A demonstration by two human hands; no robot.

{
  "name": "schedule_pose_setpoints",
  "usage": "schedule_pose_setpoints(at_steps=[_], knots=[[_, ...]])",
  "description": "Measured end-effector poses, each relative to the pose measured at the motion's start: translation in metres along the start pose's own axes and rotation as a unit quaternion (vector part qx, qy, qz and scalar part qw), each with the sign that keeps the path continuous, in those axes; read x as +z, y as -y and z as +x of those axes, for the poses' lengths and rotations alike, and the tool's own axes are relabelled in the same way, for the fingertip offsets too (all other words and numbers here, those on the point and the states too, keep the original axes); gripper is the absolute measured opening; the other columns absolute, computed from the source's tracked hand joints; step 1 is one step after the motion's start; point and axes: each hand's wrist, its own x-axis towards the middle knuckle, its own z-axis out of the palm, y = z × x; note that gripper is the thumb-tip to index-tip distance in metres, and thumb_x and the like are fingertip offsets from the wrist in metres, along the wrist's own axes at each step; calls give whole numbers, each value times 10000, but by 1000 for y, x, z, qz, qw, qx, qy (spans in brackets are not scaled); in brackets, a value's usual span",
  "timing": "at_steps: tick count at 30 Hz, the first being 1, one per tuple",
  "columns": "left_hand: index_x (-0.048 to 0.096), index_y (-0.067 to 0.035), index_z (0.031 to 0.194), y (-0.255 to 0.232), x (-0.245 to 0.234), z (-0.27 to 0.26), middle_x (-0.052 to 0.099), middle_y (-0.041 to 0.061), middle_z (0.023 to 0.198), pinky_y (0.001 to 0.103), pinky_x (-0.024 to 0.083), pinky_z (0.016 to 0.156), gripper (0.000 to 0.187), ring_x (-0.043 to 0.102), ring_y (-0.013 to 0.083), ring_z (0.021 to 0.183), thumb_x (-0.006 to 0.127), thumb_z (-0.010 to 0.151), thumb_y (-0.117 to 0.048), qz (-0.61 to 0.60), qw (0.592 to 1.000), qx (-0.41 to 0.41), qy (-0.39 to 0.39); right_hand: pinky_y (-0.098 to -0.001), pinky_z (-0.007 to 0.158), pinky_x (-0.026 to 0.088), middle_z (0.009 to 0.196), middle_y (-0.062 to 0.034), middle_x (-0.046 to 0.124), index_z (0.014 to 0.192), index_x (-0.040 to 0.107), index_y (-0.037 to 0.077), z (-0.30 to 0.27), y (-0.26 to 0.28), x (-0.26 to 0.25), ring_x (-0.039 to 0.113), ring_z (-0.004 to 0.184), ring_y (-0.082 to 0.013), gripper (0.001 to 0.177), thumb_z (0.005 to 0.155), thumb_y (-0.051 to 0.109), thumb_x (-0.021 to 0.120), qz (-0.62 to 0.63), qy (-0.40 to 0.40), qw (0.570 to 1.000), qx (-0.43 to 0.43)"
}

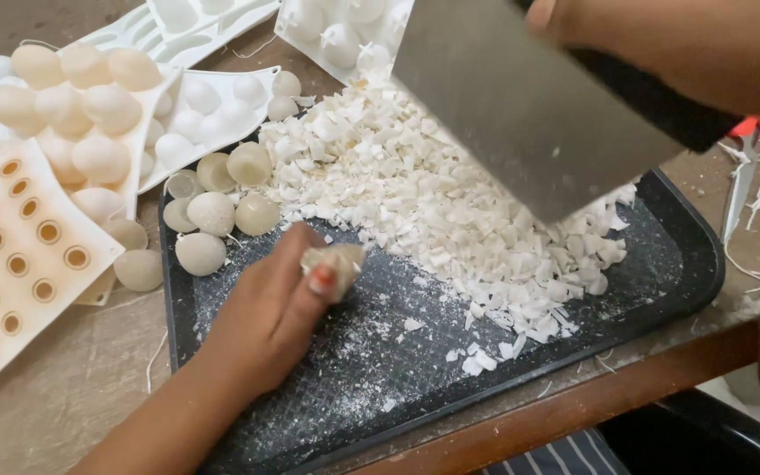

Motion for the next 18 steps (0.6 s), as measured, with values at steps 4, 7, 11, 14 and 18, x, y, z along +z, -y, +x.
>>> schedule_pose_setpoints(at_steps=[4,7,11,14,18], knots=[[506,-56,972,3,-4,0,518,61,691,299,362,496,595,465,152,557,268,1055,-595,-145,979,-62,-130,-407,487,603,886,-250,765,1393,580,99,16,60,37,775,615,-308,501,959,334,661,5,26,999,-25],[518,-65,1007,0,-6,1,486,31,729,260,331,512,542,421,100,581,281,1083,-546,-227,962,-33,-147,-383,497,604,944,-153,774,1507,529,256,16,65,57,771,657,-234,676,875,379,733,44,115,984,-132],[477,-90,1030,2,-8,3,484,30,762,277,344,540,490,438,119,627,306,1078,-547,-318,931,-55,-170,-368,601,589,961,-92,760,1527,541,273,16,68,79,729,731,-203,666,879,360,671,91,222,952,-188],[454,-116,1064,6,-9,4,467,29,748,283,333,536,462,430,126,630,322,1061,-559,-382,900,-76,-195,-375,655,584,996,-99,747,1539,521,224,22,59,91,688,800,-212,624,938,361,617,145,246,930,-230],[444,-131,1055,16,-10,5,419,16,711,280,295,495,491,374,125,583,285,1057,-596,-411,884,-77,-210,-349,746,598,1127,-76,716,1552,459,165,23,65,93,698,949,-185,610,1008,432,520,138,200,923,-300]])
